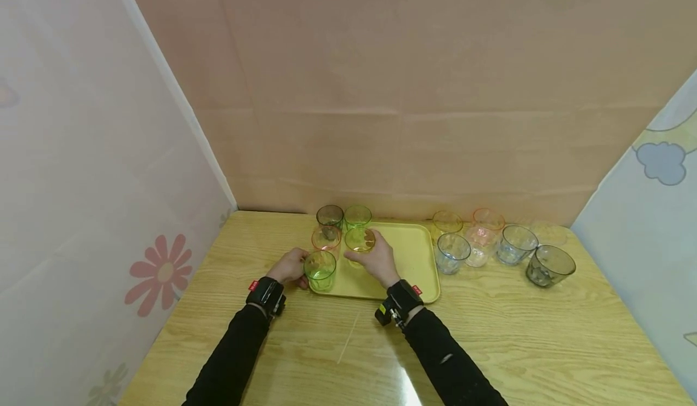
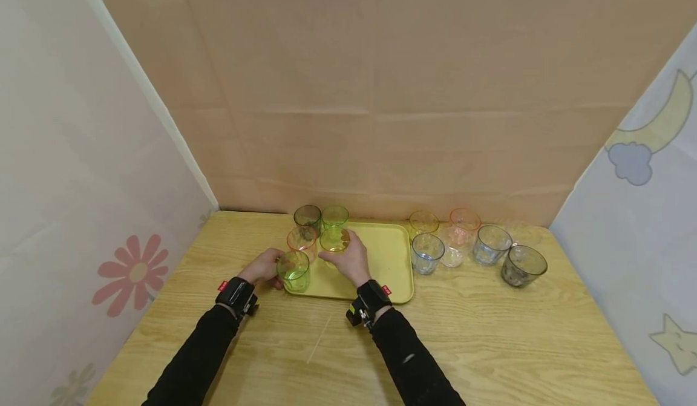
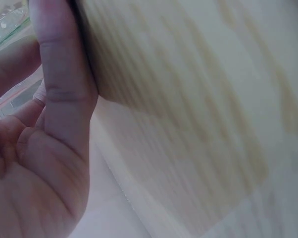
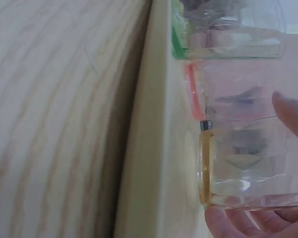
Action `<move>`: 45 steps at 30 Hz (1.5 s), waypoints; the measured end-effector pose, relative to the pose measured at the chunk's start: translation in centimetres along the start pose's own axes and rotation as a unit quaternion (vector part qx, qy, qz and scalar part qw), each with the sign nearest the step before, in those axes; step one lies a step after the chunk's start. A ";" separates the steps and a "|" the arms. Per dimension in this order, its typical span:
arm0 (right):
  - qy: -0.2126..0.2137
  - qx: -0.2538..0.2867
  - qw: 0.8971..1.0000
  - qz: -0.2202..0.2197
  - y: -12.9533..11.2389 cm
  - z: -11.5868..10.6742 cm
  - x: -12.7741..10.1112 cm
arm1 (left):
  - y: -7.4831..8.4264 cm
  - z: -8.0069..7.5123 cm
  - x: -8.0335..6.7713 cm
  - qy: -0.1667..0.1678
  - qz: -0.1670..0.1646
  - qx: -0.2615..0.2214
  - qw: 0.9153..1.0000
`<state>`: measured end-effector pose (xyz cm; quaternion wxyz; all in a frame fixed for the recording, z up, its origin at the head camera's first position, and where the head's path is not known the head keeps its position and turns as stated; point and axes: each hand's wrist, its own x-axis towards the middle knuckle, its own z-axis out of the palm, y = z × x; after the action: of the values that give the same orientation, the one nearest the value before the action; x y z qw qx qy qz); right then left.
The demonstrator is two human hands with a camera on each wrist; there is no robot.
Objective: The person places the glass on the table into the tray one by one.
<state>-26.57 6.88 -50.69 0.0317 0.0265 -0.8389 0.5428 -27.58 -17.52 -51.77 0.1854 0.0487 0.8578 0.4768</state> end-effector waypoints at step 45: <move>-0.009 -0.059 0.998 0.002 -0.7 -1.1 -0.9 | 0.2 -0.5 -0.4 -0.028 0.019 -0.017 0.999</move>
<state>-25.60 7.63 -49.66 0.0252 0.0280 -0.8697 0.4922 -27.39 -17.88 -51.25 0.2012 0.0755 0.8431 0.4930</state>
